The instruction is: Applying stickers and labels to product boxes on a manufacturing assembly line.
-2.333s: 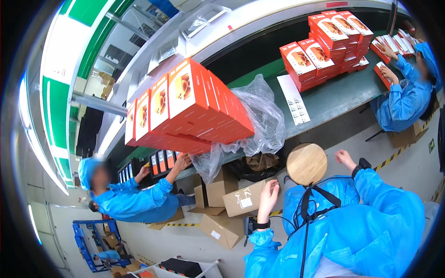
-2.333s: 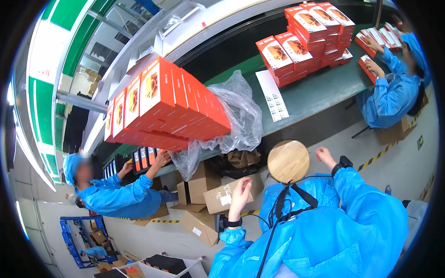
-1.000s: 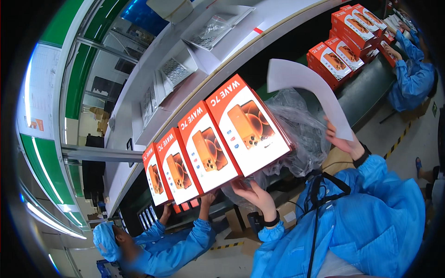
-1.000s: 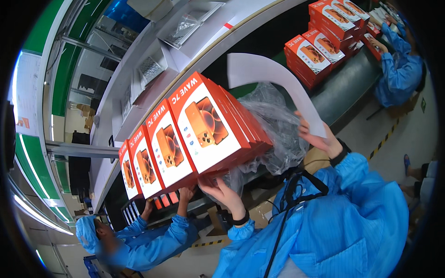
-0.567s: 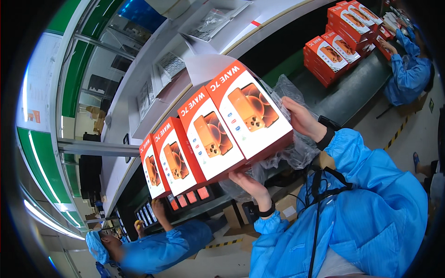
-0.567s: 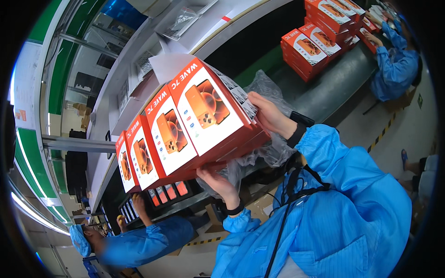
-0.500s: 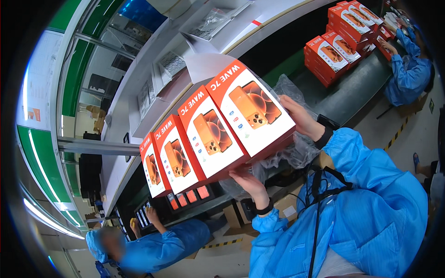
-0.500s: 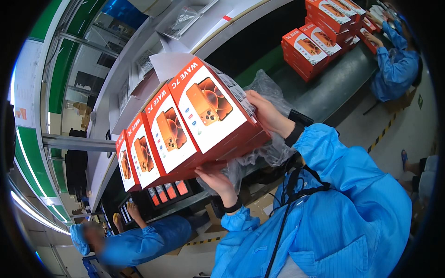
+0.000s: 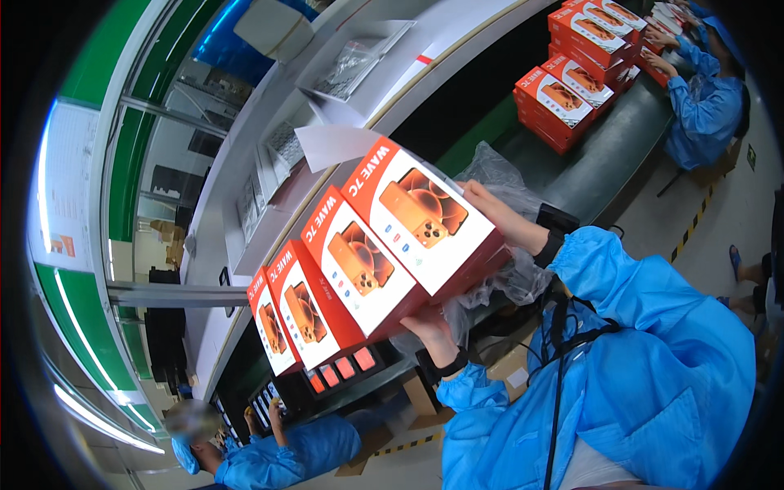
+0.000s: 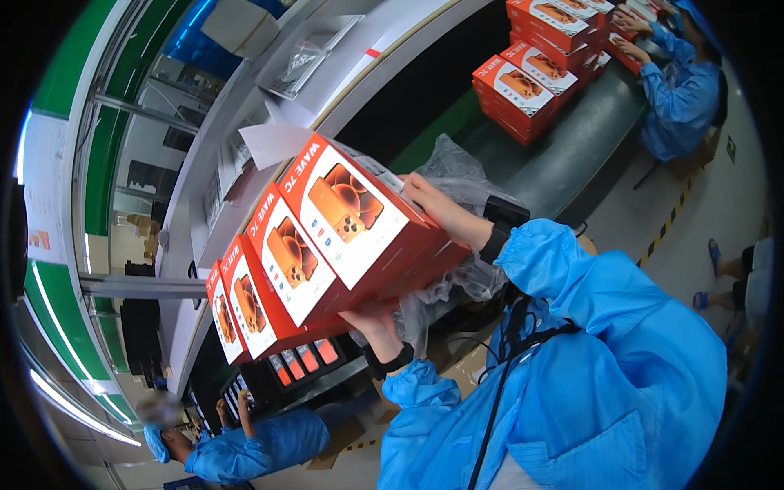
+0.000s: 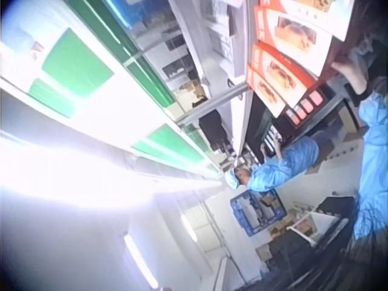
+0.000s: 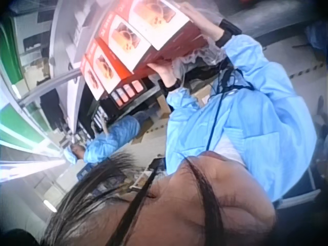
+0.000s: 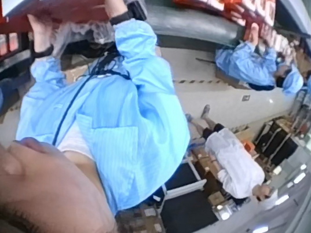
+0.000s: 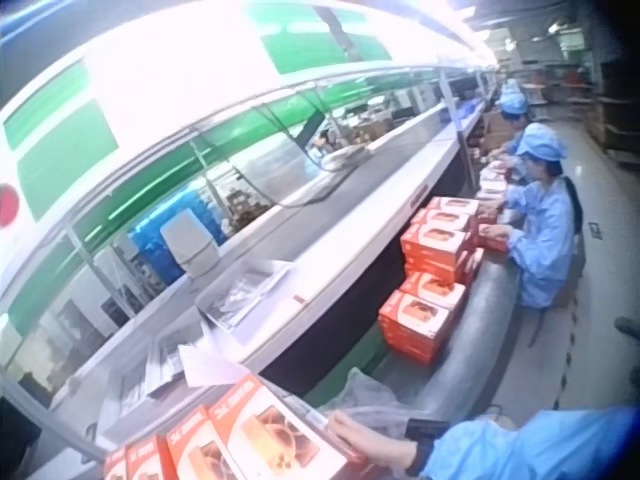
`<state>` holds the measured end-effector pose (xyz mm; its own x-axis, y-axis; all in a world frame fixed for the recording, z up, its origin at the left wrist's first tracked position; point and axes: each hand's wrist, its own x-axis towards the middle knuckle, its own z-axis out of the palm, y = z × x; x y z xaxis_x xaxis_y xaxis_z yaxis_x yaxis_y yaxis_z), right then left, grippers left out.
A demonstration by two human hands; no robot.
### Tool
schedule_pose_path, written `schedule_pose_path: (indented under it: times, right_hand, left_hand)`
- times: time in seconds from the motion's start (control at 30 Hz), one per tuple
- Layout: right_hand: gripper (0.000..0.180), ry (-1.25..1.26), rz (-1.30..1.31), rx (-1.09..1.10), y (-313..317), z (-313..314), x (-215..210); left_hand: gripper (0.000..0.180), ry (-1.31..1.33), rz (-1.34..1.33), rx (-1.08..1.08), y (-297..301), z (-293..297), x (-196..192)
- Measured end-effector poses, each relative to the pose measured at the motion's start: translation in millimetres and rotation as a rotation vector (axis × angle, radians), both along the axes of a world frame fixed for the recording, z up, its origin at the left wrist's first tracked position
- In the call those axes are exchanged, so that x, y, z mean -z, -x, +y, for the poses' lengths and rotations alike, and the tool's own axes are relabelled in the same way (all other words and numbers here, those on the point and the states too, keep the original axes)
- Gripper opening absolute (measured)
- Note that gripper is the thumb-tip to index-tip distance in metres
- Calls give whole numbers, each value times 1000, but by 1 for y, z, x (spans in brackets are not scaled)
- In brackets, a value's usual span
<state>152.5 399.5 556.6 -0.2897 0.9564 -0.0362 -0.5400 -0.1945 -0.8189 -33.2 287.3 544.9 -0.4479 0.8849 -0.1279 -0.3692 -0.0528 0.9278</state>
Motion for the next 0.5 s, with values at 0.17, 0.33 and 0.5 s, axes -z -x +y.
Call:
schedule_pose_path:
  times: [0.17, 0.33, 0.5]
  right_hand:
    - [25, -65, 38, 58, -24, -15, -21]
    - [21, -120, 176, 0, -93, -5, -8]
    - [22, -242, -28, 70, -188, -48, -17]
  left_hand:
    - [88, -66, 40, 77, -7, -4, 7]
    - [70, -110, -69, 146, -61, -5, -6]
    - [62, 25, -96, 160, -135, -13, -5]
